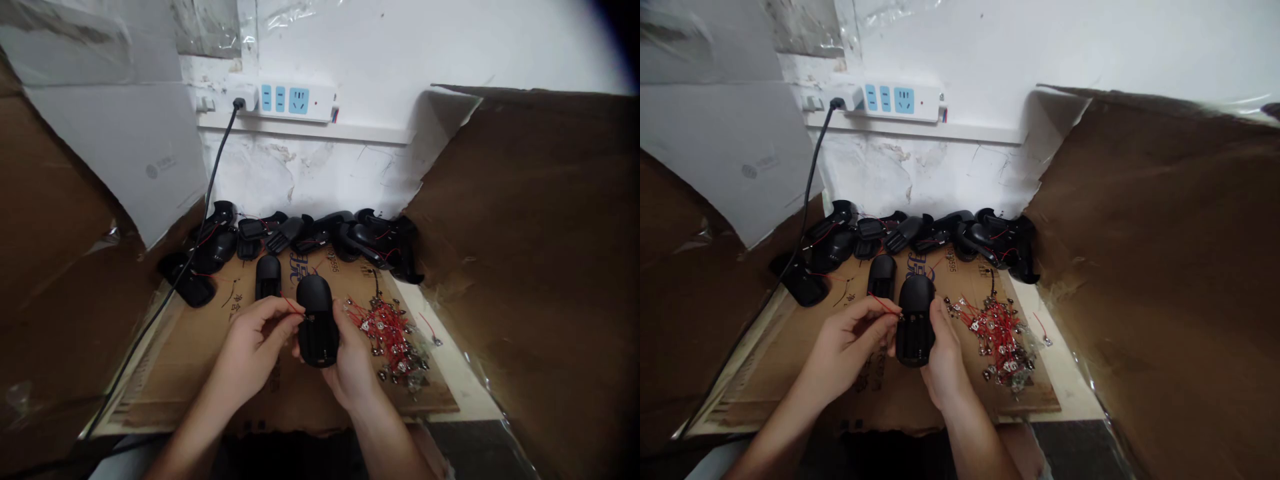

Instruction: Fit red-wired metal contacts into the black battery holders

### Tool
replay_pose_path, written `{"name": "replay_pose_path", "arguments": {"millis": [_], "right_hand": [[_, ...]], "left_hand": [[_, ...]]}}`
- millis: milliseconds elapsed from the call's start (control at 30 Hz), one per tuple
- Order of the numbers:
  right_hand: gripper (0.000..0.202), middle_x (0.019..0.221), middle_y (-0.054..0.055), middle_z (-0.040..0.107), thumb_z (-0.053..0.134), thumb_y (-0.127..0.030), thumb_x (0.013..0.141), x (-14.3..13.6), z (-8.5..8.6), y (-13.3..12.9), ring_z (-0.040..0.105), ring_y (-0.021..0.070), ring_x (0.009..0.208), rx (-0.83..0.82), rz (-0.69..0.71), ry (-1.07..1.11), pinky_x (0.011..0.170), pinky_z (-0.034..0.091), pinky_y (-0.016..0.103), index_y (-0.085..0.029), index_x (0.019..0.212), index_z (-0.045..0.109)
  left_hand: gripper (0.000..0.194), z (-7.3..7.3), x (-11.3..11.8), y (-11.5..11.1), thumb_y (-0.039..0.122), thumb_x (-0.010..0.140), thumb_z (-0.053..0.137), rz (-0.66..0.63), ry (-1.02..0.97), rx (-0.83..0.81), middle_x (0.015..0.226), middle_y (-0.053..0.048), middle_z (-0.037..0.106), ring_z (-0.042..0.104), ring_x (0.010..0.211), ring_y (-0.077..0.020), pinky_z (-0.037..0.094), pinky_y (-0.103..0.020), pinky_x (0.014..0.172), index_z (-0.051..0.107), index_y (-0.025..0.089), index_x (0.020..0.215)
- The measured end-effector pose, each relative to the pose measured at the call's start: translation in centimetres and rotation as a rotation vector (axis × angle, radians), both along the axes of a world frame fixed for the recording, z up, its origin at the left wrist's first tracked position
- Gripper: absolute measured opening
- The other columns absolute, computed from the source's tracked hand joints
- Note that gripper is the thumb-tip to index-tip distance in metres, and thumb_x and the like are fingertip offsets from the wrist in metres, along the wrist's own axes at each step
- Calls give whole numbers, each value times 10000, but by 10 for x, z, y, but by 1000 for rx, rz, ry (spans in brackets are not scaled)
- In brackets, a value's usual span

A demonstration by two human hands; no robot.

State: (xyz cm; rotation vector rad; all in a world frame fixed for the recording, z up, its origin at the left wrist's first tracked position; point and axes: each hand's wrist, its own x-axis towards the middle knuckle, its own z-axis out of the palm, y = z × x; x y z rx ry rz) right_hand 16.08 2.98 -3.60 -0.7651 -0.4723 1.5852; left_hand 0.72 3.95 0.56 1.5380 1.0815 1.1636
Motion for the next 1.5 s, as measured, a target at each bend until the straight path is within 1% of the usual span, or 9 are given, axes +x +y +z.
{"name": "replay_pose_path", "arguments": {"millis": [300, 433, 567, 733, 833, 1000, 1100, 1233, 1500], "right_hand": [[459, 968, 32, 792, 833, -499, 853, 2, 5, 4, 720, 203, 687, -64, 84, 59, 555, 556, 291, -235, 1196, 681], [540, 688, -38, 683, 850, -634, 817, 6, 9, 5, 521, 99, 417, -119, 96, 153, 439, 415, 216, -208, 1100, 677], [596, 698, -103, 635, 973, -621, 687, 8, 16, -1, 404, 39, 343, -54, 133, 170, 343, 330, 170, -238, 923, 582], [557, 515, -128, 508, 883, -719, 764, 9, 17, -8, 320, 64, 301, 46, 310, 195, 296, 325, 168, -259, 909, 603], [505, 588, -102, 574, 892, -668, 783, 7, 18, -9, 291, 55, 316, 66, 253, 224, 279, 331, 182, -246, 905, 642], [506, 814, 16, 727, 787, -686, 841, 3, 21, -6, 569, 135, 502, 35, 126, 199, 454, 548, 282, -206, 1001, 763], [449, 816, 37, 765, 793, -648, 847, 1, 18, -3, 715, 220, 677, -38, 96, 138, 620, 625, 351, -218, 978, 777], [490, 806, 12, 774, 877, -685, 766, -3, 15, -3, 755, 244, 794, -88, 34, 125, 752, 652, 382, -237, 939, 784], [541, 838, 20, 785, 877, -725, 750, -9, 10, -4, 767, 287, 967, -93, 31, 102, 864, 646, 416, -233, 966, 811]], "left_hand": [[179, -4, -5, 3, 371, 974, 750, 93, -151, -42, 798, -16, 731, 687, 659, -144, 573, -237, 593, 770, 195, 996], [149, -5, -6, 3, 346, 971, 758, 110, -38, 13, 805, -17, 741, 690, 724, -144, 555, -219, 635, 797, 203, 969], [114, -7, -3, 0, 295, 992, 730, 84, 67, 70, 878, -23, 784, 729, 807, -163, 587, -253, 753, 817, 224, 976], [134, -9, -1, -5, 296, 1027, 702, 45, 137, 144, 998, -48, 827, 770, 921, -202, 609, -309, 847, 824, 244, 1036], [129, -9, -2, -8, 282, 1036, 695, 44, 170, 192, 994, -43, 820, 765, 902, -197, 611, -318, 850, 820, 258, 1058], [136, -8, -3, -11, 254, 1063, 655, 40, 121, 216, 972, -37, 782, 735, 739, -154, 605, -283, 697, 782, 256, 1112], [145, -3, -3, -13, 186, 1038, 676, 68, 193, 375, 1001, -35, 777, 754, 822, -162, 611, -275, 736, 770, 261, 1118], [231, 3, -2, -16, 108, 1017, 660, 30, 345, 540, 1072, -46, 788, 768, 967, -183, 621, -285, 863, 755, 259, 1164], [231, -5, -2, -10, 124, 1059, 592, 9, 477, 562, 1111, -67, 770, 759, 1026, -207, 634, -333, 942, 726, 247, 1201]]}}
